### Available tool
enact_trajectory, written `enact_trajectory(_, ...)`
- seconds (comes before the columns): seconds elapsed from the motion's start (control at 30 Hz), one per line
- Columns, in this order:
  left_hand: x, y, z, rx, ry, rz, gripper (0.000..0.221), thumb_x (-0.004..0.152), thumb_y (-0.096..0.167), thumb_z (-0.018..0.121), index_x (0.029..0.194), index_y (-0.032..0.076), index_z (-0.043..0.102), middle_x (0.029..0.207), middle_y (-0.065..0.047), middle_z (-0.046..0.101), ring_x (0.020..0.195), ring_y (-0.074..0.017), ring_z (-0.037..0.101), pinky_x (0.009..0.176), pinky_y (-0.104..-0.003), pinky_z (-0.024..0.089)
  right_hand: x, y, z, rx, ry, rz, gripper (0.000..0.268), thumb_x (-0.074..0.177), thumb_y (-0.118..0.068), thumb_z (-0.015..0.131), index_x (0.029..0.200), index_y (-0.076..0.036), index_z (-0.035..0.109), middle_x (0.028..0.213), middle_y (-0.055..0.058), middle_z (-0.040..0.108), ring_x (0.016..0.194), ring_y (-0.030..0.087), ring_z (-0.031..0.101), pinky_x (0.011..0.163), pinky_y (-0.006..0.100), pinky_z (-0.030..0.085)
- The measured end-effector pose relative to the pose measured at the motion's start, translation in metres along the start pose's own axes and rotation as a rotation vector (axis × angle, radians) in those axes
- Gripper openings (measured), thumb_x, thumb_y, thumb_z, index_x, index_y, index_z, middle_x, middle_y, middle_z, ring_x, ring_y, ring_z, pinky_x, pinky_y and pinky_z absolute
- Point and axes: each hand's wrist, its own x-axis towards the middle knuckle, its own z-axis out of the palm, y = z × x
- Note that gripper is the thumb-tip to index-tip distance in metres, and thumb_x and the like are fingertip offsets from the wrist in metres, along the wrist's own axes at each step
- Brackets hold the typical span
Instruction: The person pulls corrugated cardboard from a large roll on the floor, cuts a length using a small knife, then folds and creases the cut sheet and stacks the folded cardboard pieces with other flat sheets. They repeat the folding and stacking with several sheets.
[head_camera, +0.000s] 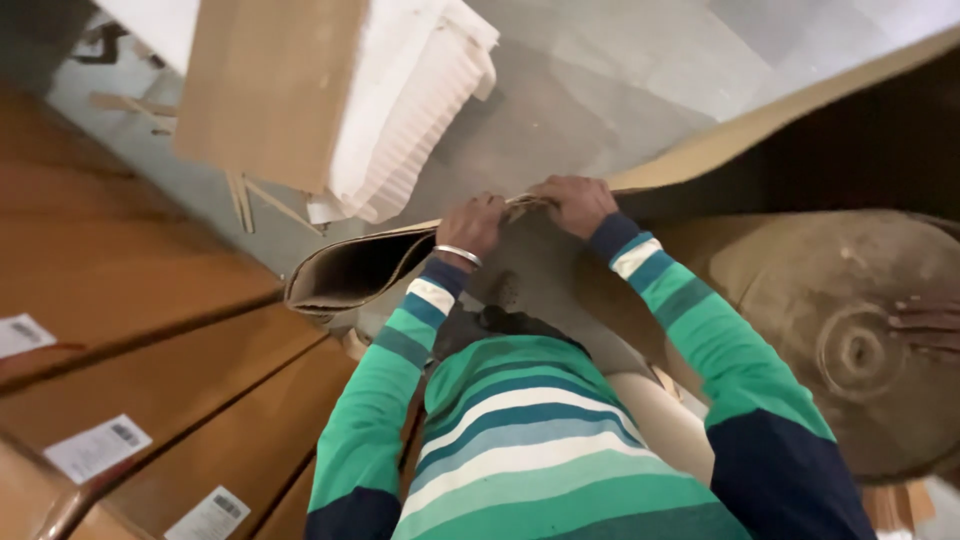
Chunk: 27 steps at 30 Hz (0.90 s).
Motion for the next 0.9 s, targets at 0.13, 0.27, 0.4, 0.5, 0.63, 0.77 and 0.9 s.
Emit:
enact_trajectory(0.13, 0.001, 0.001, 0.015, -0.013, 0.053, -0.004, 0.014, 0.088, 0.012, 0.057, 0.099, 0.009, 0.065, 0.094, -0.013, 0.07, 0.086, -0.0355, 0.07, 0.07, -0.048, 0.056, 0.003, 0.01, 0.002, 0.056, -0.023, -0.038, 0.022, 0.091, -0.021, 0.067, 0.111, -0.021, 0.075, 0.097, 0.007, 0.07, 0.087, 0.033, 0.069, 0.074, 0.045, 0.056)
enact_trajectory(0.27, 0.018, -0.004, 0.041, 0.043, -0.026, -0.096, 0.015, 0.091, 0.018, 0.058, 0.09, 0.008, 0.069, 0.088, -0.016, 0.071, 0.08, -0.0383, 0.07, 0.07, -0.052, 0.055, 0.013, 0.029, 0.02, -0.008, 0.019, 0.015, 0.016, 0.091, -0.024, 0.066, 0.103, -0.018, 0.073, 0.096, 0.009, 0.07, 0.088, 0.035, 0.068, 0.075, 0.047, 0.055)
enact_trajectory(0.4, 0.064, 0.002, 0.023, 0.067, -0.304, -0.225, 0.04, 0.099, 0.037, 0.056, 0.084, 0.006, 0.076, 0.084, -0.024, 0.073, 0.08, -0.0416, 0.072, 0.075, -0.053, 0.057, 0.028, 0.019, 0.012, -0.124, 0.016, 0.167, 0.018, 0.093, -0.034, 0.065, 0.093, -0.018, 0.072, 0.092, 0.009, 0.07, 0.086, 0.036, 0.068, 0.073, 0.051, 0.053)
enact_trajectory(0.5, 0.082, 0.01, -0.003, -0.009, -0.286, -0.285, 0.041, 0.095, 0.039, 0.057, 0.085, 0.005, 0.078, 0.089, -0.024, 0.074, 0.085, -0.0442, 0.071, 0.076, -0.054, 0.057, 0.033, 0.021, 0.007, -0.16, 0.054, 0.204, 0.018, 0.095, -0.029, 0.06, 0.098, -0.019, 0.074, 0.094, 0.01, 0.071, 0.087, 0.038, 0.068, 0.072, 0.054, 0.051)
enact_trajectory(0.63, 0.093, -0.027, 0.058, -0.022, -0.198, -0.28, 0.041, 0.096, 0.038, 0.057, 0.086, 0.004, 0.078, 0.09, -0.026, 0.073, 0.085, -0.046, 0.071, 0.077, -0.056, 0.056, 0.053, 0.039, 0.038, -0.165, 0.064, 0.22, 0.019, 0.096, -0.027, 0.058, 0.099, -0.018, 0.074, 0.096, 0.012, 0.072, 0.089, 0.039, 0.068, 0.074, 0.055, 0.051)
enact_trajectory(0.77, 0.097, -0.042, 0.078, -0.083, -0.158, -0.354, 0.04, 0.095, 0.037, 0.058, 0.087, 0.003, 0.078, 0.092, -0.027, 0.072, 0.087, -0.0467, 0.07, 0.076, -0.055, 0.057, 0.063, 0.045, 0.062, -0.089, 0.066, 0.253, 0.02, 0.093, -0.029, 0.064, 0.097, -0.011, 0.073, 0.095, 0.019, 0.072, 0.089, 0.043, 0.068, 0.077, 0.054, 0.053)
enact_trajectory(0.9, 0.1, -0.051, 0.063, -0.122, -0.105, -0.465, 0.056, 0.104, 0.046, 0.048, 0.087, 0.0, 0.076, 0.093, -0.028, 0.071, 0.087, -0.0478, 0.07, 0.078, -0.056, 0.057, 0.072, 0.022, 0.073, 0.131, 0.136, 0.217, 0.028, 0.082, -0.022, 0.068, 0.104, -0.006, 0.072, 0.097, 0.023, 0.071, 0.09, 0.045, 0.067, 0.08, 0.052, 0.054)
